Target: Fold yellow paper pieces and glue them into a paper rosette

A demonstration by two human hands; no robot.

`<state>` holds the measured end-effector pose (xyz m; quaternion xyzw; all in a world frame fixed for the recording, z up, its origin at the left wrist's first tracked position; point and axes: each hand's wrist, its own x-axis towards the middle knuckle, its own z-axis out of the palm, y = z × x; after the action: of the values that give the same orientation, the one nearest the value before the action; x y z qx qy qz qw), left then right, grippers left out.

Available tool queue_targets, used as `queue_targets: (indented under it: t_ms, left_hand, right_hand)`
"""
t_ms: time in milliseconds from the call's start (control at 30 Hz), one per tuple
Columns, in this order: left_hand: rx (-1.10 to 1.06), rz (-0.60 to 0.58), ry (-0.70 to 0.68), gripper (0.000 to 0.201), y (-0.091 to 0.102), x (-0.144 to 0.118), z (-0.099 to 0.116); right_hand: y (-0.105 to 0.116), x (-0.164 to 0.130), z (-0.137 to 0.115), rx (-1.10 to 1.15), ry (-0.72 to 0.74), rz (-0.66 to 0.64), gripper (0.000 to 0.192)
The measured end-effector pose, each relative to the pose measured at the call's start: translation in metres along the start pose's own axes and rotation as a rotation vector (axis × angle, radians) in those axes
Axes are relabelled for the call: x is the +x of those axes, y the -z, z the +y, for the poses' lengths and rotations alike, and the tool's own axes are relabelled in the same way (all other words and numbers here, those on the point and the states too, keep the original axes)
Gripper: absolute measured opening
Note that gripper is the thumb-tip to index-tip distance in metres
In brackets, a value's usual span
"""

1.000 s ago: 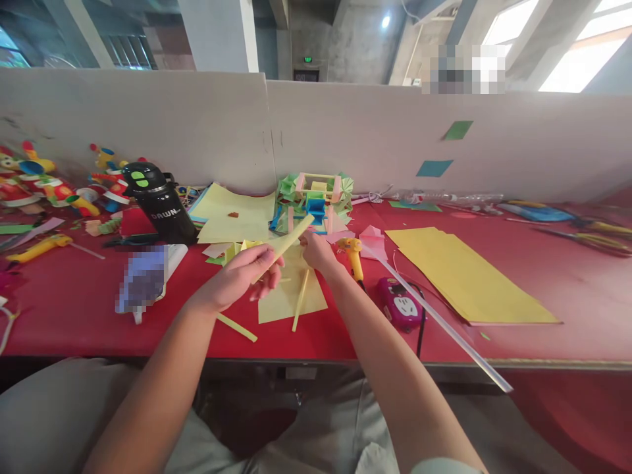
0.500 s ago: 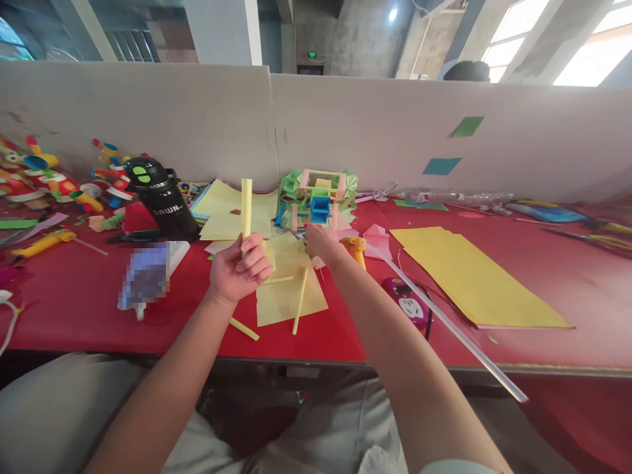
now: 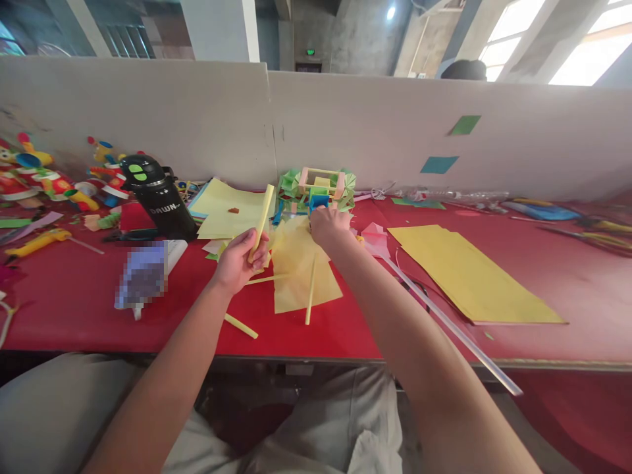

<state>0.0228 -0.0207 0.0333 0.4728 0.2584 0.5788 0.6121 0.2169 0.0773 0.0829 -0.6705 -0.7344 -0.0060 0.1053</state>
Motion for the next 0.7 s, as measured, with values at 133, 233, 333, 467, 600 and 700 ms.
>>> queue_targets:
  t_ms: [133,233,333,467,600,700]
  left_hand:
    - [-0.010,-0.002,0.009,0.025,-0.001,-0.002,0.002]
    - [-0.150,-0.053,0.016,0.027,-0.001,-0.006,0.010]
    - [-0.277,-0.051,0.025,0.038,0.002,-0.010,0.017]
    - [-0.315,0.029,0.005,0.045,0.009,-0.013,0.018]
    - [-0.308,0.018,0.023,0.046,0.010,-0.013,0.017]
    - [-0.324,-0.009,-0.005,0.043,0.007,-0.012,0.019]
  right_hand:
    - [0.010,-0.006,-0.007,-0.093,-0.067,-0.010,0.051]
    - [0.012,-0.009,-0.011,-0.118,-0.015,0.016,0.068]
    - [0.014,-0.011,-0.012,-0.104,0.007,0.048,0.073]
    - [0.024,-0.010,-0.006,-0.013,-0.087,0.161,0.061]
    - [0.033,-0.009,0.004,0.195,-0.162,0.250,0.059]
    - [0.028,-0.015,0.005,0.427,-0.025,0.281,0.043]
